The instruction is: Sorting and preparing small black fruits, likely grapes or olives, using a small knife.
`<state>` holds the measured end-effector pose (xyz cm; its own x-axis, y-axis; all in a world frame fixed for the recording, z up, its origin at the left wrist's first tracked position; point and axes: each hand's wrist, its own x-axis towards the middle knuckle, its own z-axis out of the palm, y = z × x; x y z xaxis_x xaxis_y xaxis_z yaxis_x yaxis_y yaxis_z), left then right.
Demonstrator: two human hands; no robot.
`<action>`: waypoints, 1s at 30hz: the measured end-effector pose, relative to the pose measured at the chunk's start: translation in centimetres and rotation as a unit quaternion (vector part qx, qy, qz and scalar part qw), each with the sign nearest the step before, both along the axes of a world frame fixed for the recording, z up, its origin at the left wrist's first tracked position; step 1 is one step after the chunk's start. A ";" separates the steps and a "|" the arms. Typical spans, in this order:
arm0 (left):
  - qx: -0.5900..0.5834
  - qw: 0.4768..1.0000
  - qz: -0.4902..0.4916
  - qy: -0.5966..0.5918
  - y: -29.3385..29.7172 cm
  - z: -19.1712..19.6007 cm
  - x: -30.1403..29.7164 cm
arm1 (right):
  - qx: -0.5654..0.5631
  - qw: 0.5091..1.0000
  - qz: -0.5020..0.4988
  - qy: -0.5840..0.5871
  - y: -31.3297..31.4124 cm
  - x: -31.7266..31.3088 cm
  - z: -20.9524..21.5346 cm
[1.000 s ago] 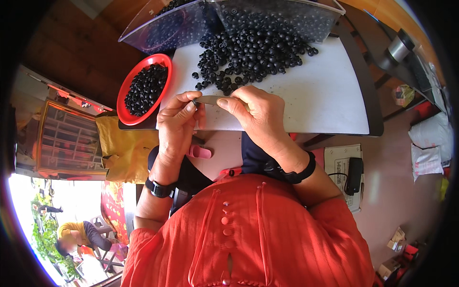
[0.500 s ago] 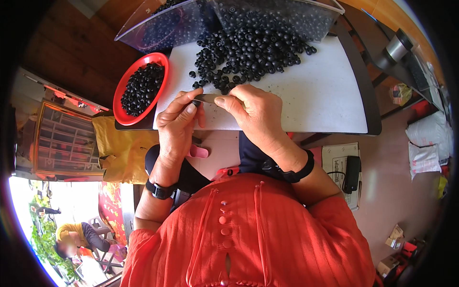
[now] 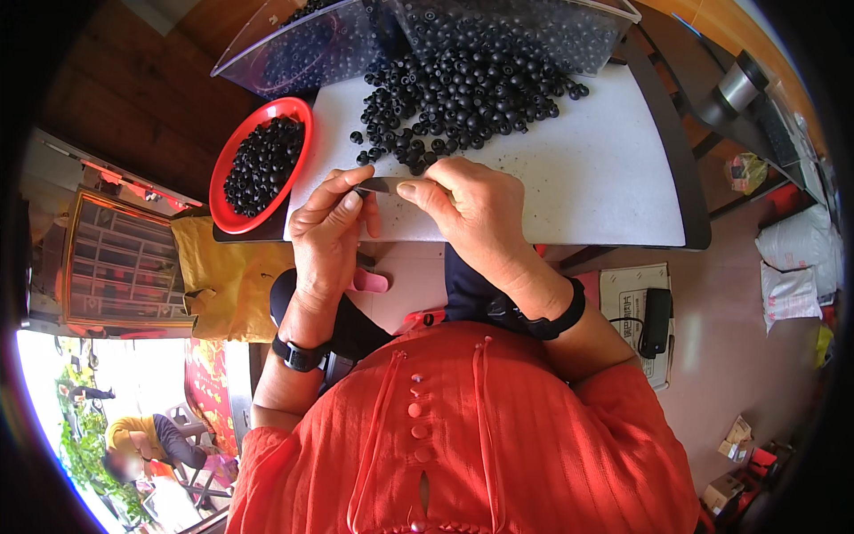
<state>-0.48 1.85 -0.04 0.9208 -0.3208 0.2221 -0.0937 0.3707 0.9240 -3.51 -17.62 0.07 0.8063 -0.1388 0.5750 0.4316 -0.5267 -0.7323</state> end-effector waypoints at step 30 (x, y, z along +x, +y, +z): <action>-0.026 0.999 -0.018 0.035 0.6 0.1 0.2 | -0.096 0.994 -0.015 -0.053 -0.1 0.5 -0.5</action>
<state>-0.30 2.43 0.10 0.9228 -0.3436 0.1744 -0.0148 0.4205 0.9072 -3.02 -17.74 -0.44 0.7363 -0.0416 0.6754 0.4832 -0.6664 -0.5678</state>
